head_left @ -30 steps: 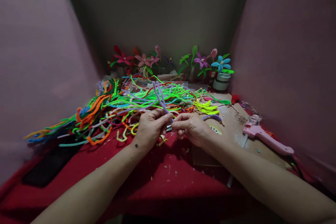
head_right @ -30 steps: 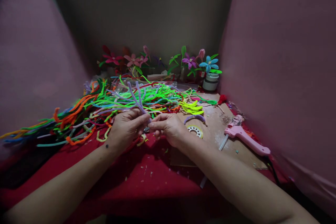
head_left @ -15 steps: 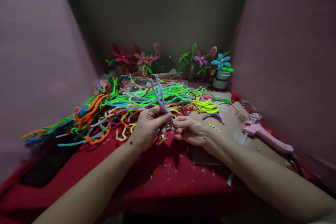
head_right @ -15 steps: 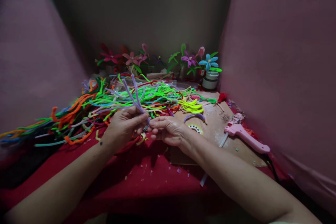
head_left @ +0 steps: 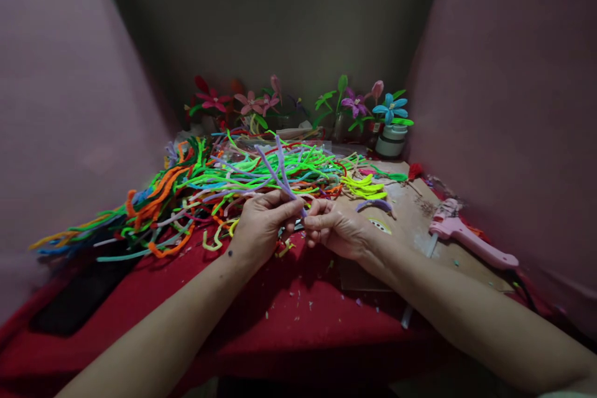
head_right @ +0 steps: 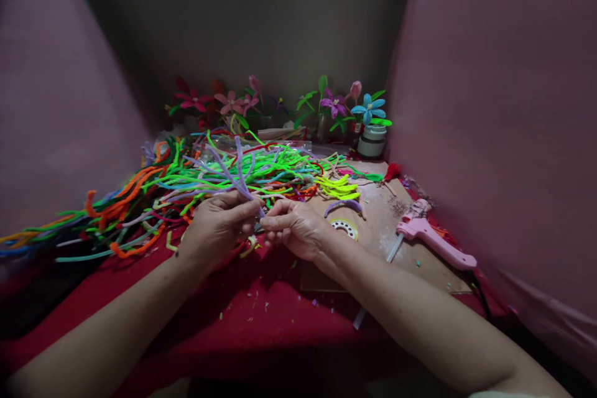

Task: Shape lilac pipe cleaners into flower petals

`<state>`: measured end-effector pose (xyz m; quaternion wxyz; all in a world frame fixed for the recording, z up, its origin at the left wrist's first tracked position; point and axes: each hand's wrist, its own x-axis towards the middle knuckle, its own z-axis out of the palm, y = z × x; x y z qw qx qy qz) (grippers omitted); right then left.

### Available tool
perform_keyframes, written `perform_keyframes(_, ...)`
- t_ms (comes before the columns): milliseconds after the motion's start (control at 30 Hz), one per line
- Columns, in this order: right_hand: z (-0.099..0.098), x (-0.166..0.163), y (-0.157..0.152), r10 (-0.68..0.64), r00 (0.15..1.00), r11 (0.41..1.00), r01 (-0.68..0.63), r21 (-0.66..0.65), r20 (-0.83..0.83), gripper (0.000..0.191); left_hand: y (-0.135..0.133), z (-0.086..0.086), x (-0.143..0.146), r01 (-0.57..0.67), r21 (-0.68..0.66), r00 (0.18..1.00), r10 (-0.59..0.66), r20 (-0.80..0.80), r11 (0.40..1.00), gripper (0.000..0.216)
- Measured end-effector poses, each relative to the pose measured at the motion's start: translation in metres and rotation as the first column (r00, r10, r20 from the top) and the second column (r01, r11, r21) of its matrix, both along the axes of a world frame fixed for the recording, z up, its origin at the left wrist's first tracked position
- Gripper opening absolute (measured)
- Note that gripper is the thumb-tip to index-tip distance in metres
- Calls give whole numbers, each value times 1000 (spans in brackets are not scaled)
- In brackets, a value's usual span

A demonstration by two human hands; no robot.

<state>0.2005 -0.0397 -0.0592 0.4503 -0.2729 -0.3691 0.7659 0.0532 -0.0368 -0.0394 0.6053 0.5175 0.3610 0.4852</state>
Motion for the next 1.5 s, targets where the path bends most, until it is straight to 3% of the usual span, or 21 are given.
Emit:
perform_keyframes(100, -1, -1, 0, -31, 999, 999, 30, 43, 26, 29, -1, -3, 3, -31, -29, 999, 32, 20, 999, 18)
perform_keyframes(233, -2, -2, 0, -49, 995, 998, 45, 51, 88, 28, 0, -5, 3, -59, 30, 998, 60, -28, 998, 15)
perform_keyframes(400, 0, -1, -1, -75, 982, 996, 65, 63, 172, 22, 3, 2, -2, -125, 73, 983, 133, -126, 990, 21)
perform_keyframes(500, 0, -2, -1, -91, 970, 994, 74, 81, 226, 22, 5, 5, -4, -214, 273, 909, 293, -295, 938, 24)
perform_keyframes(600, -3, -3, -1, -103, 965, 992, 82, 96, 240, 22, 7, 3, -4, -220, 435, 801, 417, -431, 873, 22)
perform_keyframes(667, -5, -3, -2, -96, 969, 991, 71, 115, 229, 21, 7, 2, -3, -201, 389, 814, 374, -445, 899, 23)
perform_keyframes(800, -5, -3, -3, -133, 965, 980, 95, 172, 225, 18, 6, 3, -2, -159, 223, 916, 228, -330, 962, 27)
perform_keyframes(1033, -7, -4, 2, -172, 949, 979, 135, 150, 264, 18, -1, 6, 4, -104, 82, 972, 118, -203, 991, 27)
perform_keyframes(1333, -9, -3, 2, -173, 936, 974, 116, 194, 307, 19, -3, 4, 2, -107, 150, 949, 146, -280, 983, 21)
perform_keyframes(1500, -11, -2, 3, -145, 953, 977, 95, 191, 265, 17, -2, 4, 1, -101, 139, 961, 132, -242, 985, 19)
